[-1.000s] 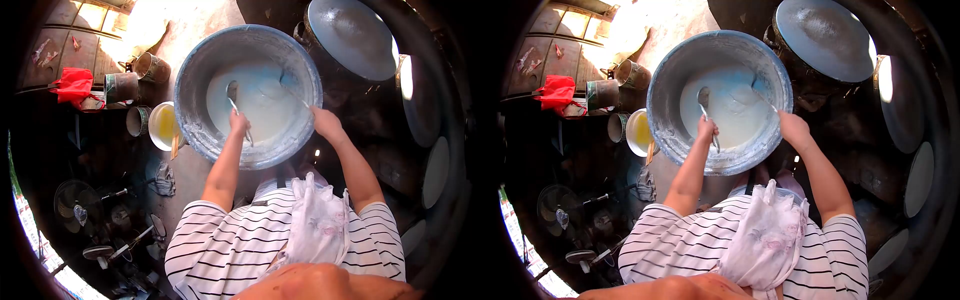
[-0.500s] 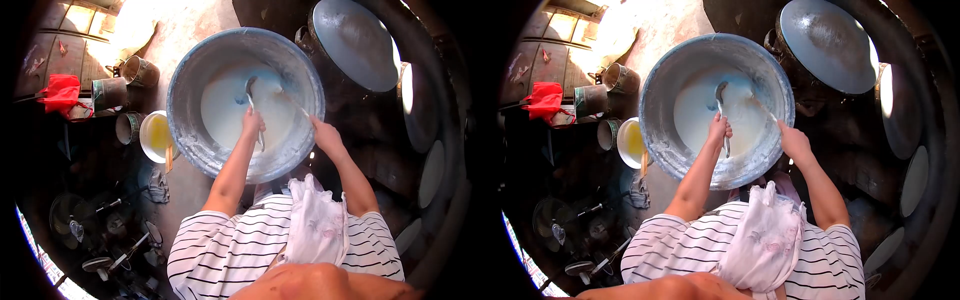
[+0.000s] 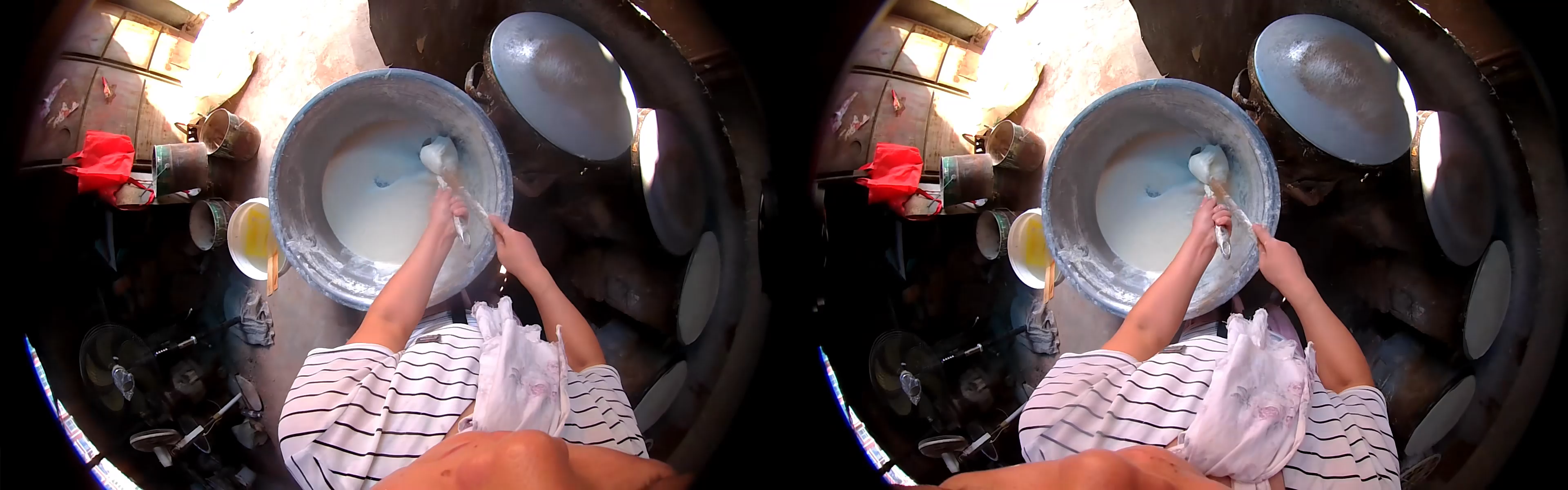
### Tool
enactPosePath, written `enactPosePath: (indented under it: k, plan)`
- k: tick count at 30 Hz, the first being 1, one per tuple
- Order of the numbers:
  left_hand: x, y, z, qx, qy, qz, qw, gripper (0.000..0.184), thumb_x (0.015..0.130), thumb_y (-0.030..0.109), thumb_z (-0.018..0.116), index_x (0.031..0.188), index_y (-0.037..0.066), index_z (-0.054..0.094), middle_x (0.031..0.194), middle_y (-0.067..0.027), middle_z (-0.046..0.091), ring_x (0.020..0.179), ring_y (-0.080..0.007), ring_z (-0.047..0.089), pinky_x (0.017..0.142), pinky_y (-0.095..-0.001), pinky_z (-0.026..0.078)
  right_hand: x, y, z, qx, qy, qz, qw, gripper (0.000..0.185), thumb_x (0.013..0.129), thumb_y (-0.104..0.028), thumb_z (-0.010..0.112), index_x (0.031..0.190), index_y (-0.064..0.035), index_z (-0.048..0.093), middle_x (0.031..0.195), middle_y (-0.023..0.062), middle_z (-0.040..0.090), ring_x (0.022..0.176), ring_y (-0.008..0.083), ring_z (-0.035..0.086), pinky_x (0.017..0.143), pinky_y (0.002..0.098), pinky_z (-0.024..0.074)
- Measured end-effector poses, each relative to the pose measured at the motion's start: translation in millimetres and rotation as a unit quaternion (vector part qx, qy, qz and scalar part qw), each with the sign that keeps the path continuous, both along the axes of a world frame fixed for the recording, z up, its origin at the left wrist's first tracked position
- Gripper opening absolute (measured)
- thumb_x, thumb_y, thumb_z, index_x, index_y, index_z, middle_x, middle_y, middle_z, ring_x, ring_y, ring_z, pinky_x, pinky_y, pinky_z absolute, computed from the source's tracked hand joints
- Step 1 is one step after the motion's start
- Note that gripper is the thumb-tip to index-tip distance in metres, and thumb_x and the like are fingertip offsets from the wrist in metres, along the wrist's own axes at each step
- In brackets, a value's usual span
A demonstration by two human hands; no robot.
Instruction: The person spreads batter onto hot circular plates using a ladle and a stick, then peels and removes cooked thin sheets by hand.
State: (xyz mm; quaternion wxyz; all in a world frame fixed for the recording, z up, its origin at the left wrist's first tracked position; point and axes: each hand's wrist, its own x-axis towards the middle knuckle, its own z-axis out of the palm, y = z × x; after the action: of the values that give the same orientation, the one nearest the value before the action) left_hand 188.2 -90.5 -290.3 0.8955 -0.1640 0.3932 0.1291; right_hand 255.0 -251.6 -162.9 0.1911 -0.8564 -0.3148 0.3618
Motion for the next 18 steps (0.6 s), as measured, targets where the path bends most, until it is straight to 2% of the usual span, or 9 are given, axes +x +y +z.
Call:
enactPosePath:
  k: [2, 5, 6, 8, 11, 13, 15, 16, 18]
  plan:
    - [7.2, -1.1, 1.3, -0.102, -0.078, 0.021, 0.991, 0.022, 0.095, 0.024, 0.048, 0.076, 0.016, 0.041, 0.052, 0.004, 0.034, 0.039, -0.0062, 0.033, 0.033, -0.0193, 0.028, 2.0, -11.1, 1.5, 0.015, -0.041, 0.02, 0.999, 0.038, 0.09, -0.013, 0.048, 0.127, -0.008, 0.05, 0.089, 0.024, 0.064, 0.08, 0.0381, 0.063, 0.072, 0.0431, 0.0491]
    - [-9.1, 16.7, 16.2, -0.125, -0.102, -0.029, 0.987, 0.032, 0.094, 0.026, 0.05, 0.068, 0.011, 0.04, 0.052, 0.0034, 0.037, 0.04, -0.0062, 0.035, 0.034, -0.0191, 0.031, 27.4, -23.0, 3.1, 0.091, 0.019, -0.001, 0.996, 0.036, 0.091, -0.017, 0.044, 0.126, -0.0115, 0.053, 0.089, 0.0233, 0.064, 0.083, 0.0383, 0.063, 0.072, 0.0461, 0.0492]
    - [-5.3, 25.7, 20.7, -0.047, -0.097, -0.034, 0.994, 0.032, 0.094, 0.026, 0.051, 0.068, 0.01, 0.04, 0.052, 0.0033, 0.037, 0.04, -0.0063, 0.035, 0.034, -0.0192, 0.031, 36.3, -14.5, 45.6, -0.003, 0.13, -0.07, 0.989, 0.036, 0.091, -0.017, 0.044, 0.126, -0.0096, 0.052, 0.09, 0.0222, 0.065, 0.078, 0.0358, 0.065, 0.069, 0.0426, 0.0499]
    - [-30.3, 42.6, 25.9, 0.102, -0.046, -0.06, 0.992, 0.033, 0.094, 0.026, 0.052, 0.068, 0.009, 0.04, 0.053, 0.0031, 0.038, 0.04, -0.0065, 0.035, 0.035, -0.0194, 0.032, 43.3, -5.3, 32.4, 0.042, 0.088, -0.054, 0.994, 0.036, 0.091, -0.016, 0.044, 0.126, -0.009, 0.052, 0.087, 0.021, 0.065, 0.069, 0.0313, 0.064, 0.065, 0.0396, 0.0498]
    - [-36.0, 80.6, 3.6, 0.049, -0.038, -0.015, 0.998, 0.031, 0.094, 0.025, 0.052, 0.068, 0.012, 0.041, 0.054, 0.0035, 0.037, 0.041, -0.0056, 0.035, 0.035, -0.0192, 0.032, 21.4, 3.4, 16.5, 0.019, 0.149, -0.083, 0.985, 0.038, 0.091, -0.014, 0.043, 0.128, -0.0084, 0.05, 0.084, 0.0202, 0.065, 0.06, 0.0276, 0.063, 0.059, 0.0377, 0.0495]
    - [-32.2, 107.7, -1.2, 0.168, 0.045, -0.03, 0.984, 0.015, 0.095, 0.021, 0.05, 0.083, 0.015, 0.042, 0.056, 0.0041, 0.034, 0.042, -0.0052, 0.032, 0.035, -0.0191, 0.028, 19.8, 13.9, 24.0, -0.02, 0.25, -0.174, 0.952, 0.039, 0.091, -0.013, 0.042, 0.129, -0.0083, 0.049, 0.085, 0.0212, 0.065, 0.06, 0.028, 0.063, 0.059, 0.0379, 0.0497]
    - [-42.9, 86.1, -5.0, 0.308, 0.181, -0.072, 0.931, 0.006, 0.095, 0.019, 0.047, 0.093, 0.017, 0.043, 0.056, 0.0043, 0.033, 0.042, -0.0051, 0.03, 0.036, -0.0192, 0.027, 12.3, 14.2, 6.1, -0.002, 0.18, -0.159, 0.971, 0.042, 0.09, -0.011, 0.039, 0.131, -0.0073, 0.047, 0.097, 0.0263, 0.063, 0.082, 0.038, 0.063, 0.072, 0.0419, 0.05]
    - [-42.1, 74.0, -19.6, 0.273, 0.181, -0.078, 0.942, 0.019, 0.095, 0.017, 0.044, 0.113, 0.019, 0.039, 0.057, 0.0045, 0.031, 0.043, -0.0054, 0.028, 0.037, -0.02, 0.026, -7.0, 10.1, -19.2, 0.033, 0.109, -0.096, 0.989, 0.042, 0.089, -0.01, 0.039, 0.131, -0.0072, 0.048, 0.098, 0.027, 0.062, 0.086, 0.0394, 0.062, 0.075, 0.0424, 0.0495]
    - [-34.3, 58.8, 6.5, 0.313, 0.205, -0.2, 0.906, 0.027, 0.096, 0.017, 0.043, 0.121, 0.022, 0.037, 0.057, 0.0045, 0.031, 0.043, -0.0056, 0.029, 0.037, -0.0209, 0.026, -20.9, 30.4, -41.9, 0.061, 0.017, -0.024, 0.998, 0.043, 0.088, -0.007, 0.038, 0.13, -0.0071, 0.049, 0.105, 0.0276, 0.06, 0.103, 0.0423, 0.056, 0.085, 0.0436, 0.0462]
